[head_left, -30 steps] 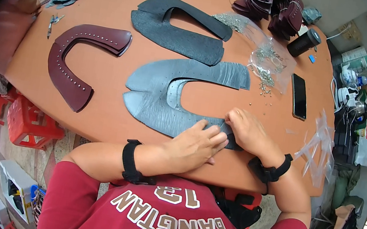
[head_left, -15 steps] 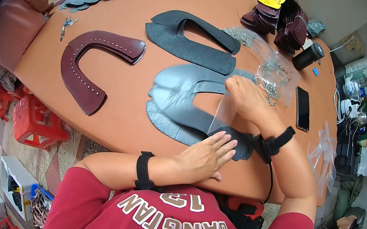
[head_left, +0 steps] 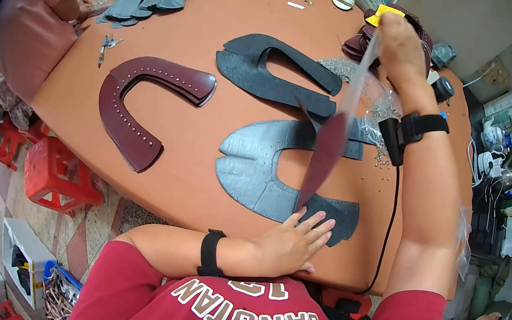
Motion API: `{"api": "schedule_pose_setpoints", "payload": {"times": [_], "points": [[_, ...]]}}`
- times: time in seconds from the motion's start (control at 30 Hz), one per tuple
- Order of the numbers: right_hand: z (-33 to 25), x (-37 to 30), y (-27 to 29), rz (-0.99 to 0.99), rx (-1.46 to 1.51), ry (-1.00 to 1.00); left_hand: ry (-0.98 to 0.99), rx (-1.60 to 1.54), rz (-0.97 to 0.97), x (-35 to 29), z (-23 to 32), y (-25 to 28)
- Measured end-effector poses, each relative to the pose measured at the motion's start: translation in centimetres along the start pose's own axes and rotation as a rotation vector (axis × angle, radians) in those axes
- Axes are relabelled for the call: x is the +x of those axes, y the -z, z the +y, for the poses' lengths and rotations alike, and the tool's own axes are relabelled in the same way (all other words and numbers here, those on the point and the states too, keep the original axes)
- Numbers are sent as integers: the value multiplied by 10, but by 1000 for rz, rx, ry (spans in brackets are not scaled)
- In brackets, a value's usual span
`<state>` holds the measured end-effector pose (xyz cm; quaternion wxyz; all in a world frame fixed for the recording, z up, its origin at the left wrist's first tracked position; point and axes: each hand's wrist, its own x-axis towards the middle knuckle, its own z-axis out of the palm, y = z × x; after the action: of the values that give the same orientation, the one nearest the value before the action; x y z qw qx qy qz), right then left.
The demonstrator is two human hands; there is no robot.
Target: The recorder is organizing and inspecting pre-cut shoe components on a table in a manufacturing setting.
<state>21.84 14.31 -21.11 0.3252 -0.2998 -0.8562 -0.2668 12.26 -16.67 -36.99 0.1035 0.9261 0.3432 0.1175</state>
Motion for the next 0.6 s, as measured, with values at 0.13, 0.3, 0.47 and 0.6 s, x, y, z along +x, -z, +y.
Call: {"api": "schedule_pose_setpoints", "payload": {"times": [0.13, 0.3, 0.47, 0.6], "points": [[14, -10, 9, -129, 161, -279, -25, 2, -41, -5, -1, 8], [-42, -45, 36, -601, 778, -254, -44, -29, 1, -10, -20, 44], [-140, -90, 38, -753, 867, 79, 127, -27, -18, -32, -42, 48], [-174, -110, 21, -742, 750, 65, 220, -75, -101, -40, -40, 59]]}}
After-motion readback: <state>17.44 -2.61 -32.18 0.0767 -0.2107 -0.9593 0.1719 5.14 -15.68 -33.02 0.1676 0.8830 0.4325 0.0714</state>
